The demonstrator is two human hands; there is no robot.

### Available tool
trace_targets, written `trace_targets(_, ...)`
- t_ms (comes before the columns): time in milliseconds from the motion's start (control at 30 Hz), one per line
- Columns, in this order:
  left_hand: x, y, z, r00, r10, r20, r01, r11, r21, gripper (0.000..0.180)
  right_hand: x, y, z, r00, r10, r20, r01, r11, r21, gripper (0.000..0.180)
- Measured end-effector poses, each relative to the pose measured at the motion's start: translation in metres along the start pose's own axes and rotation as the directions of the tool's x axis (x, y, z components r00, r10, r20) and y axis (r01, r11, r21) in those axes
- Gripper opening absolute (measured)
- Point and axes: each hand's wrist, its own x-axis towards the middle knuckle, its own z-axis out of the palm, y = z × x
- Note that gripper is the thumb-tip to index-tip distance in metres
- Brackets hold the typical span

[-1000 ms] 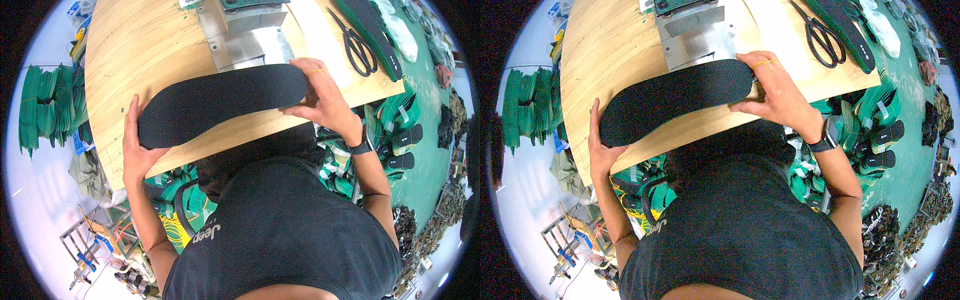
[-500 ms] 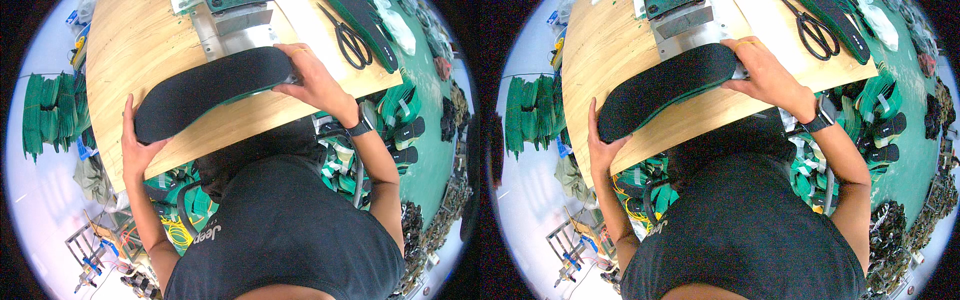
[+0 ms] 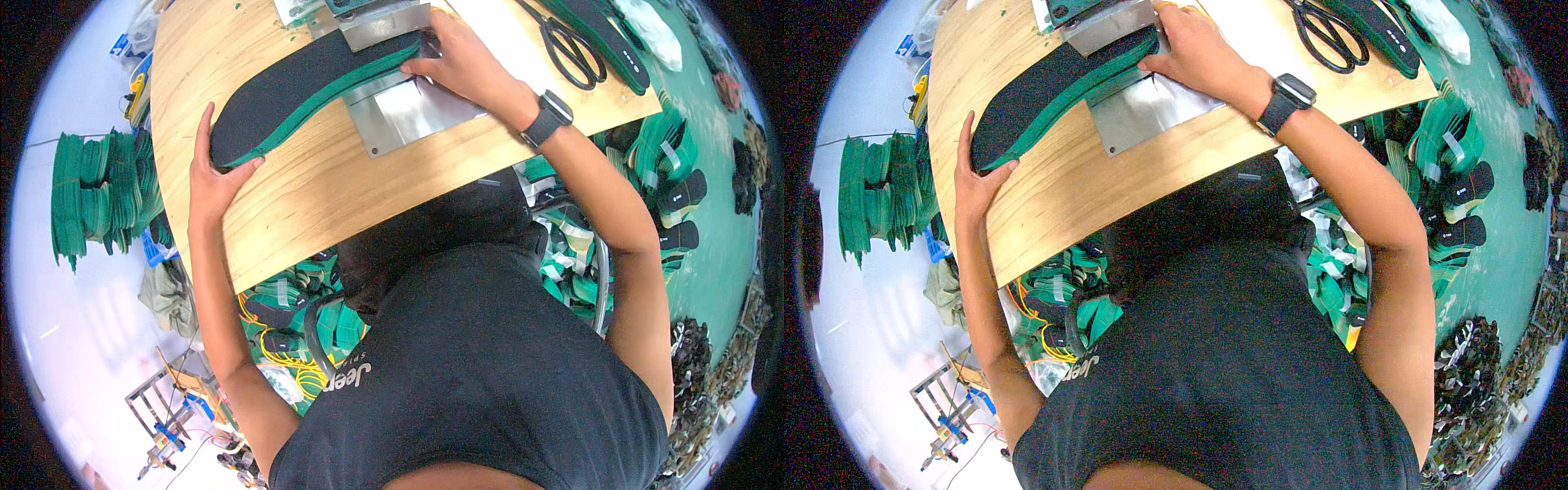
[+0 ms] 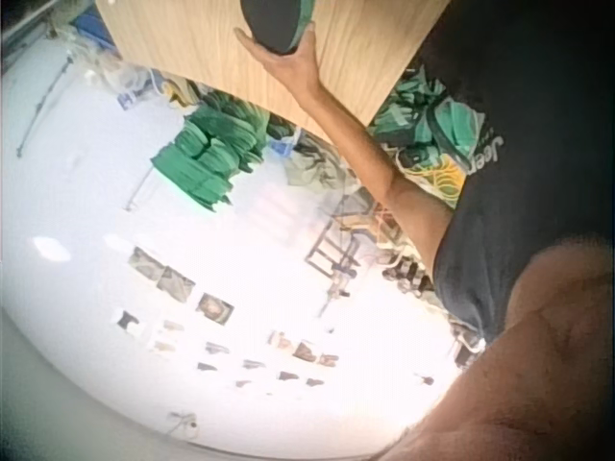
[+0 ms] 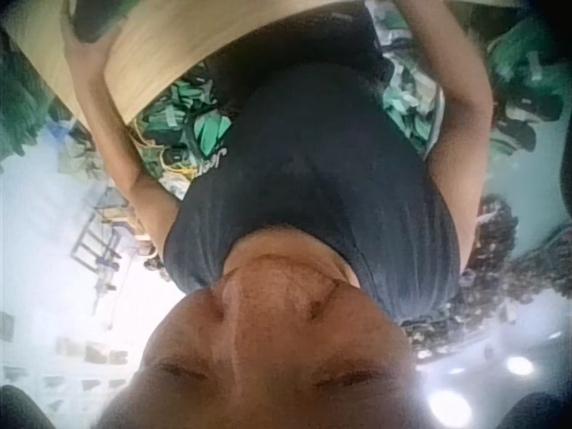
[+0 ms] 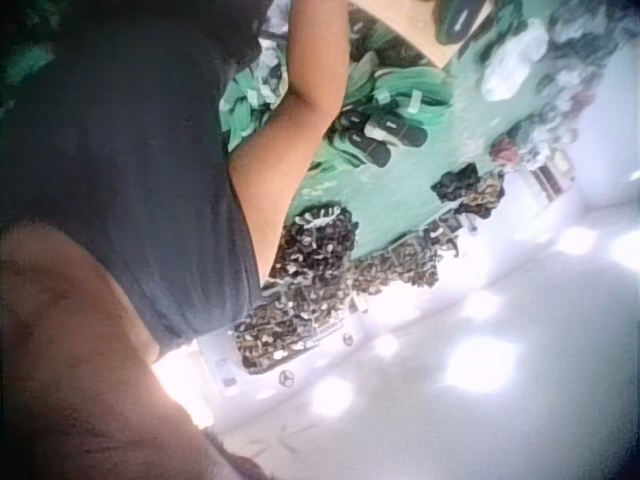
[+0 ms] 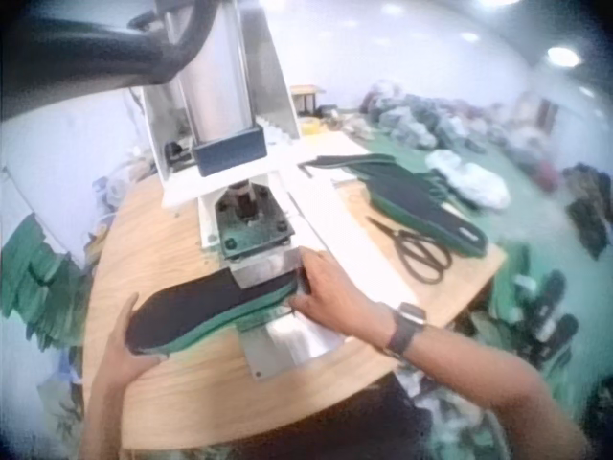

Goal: The person handles a stack of green and black shoe insoles, placing them one at a time on a workspace to peel and apply circular labels from a sheet to the heel area. They use scissors to cut sections of the label sheet as they work.

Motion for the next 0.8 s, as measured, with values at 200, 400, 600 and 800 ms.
trace_targets(200, -0.005, 0.001, 0.003, 1.0, -0.015, -0.002, 0.015, 1.0, -0.018, 0.099, -0.007, 0.003, 0.004, 0.998, 0.049, 0.024, -0.052, 0.991, 0.122, 0.036)
trace_targets(400, -0.011, 0.003, 0.0, 0.999, -0.033, 0.016, 0.033, 0.999, 0.04, 0.099, -0.018, -0.002, 0.007, 0.999, 0.039, 0.017, -0.039, 0.999, 0.01, 0.043)
trace_targets(600, -0.013, 0.005, -0.004, 0.992, -0.056, 0.11, 0.063, 0.996, -0.063, 0.097, -0.021, -0.01, -0.001, 0.99, 0.123, 0.072, -0.127, 0.991, 0.046, 0.046)
trace_targets(800, -0.044, -0.003, -0.023, 0.977, 0.069, -0.203, -0.066, 0.998, 0.022, 0.066, -0.015, 0.039, -0.041, 0.96, -0.244, -0.14, 0.201, 0.943, -0.264, 0.034)
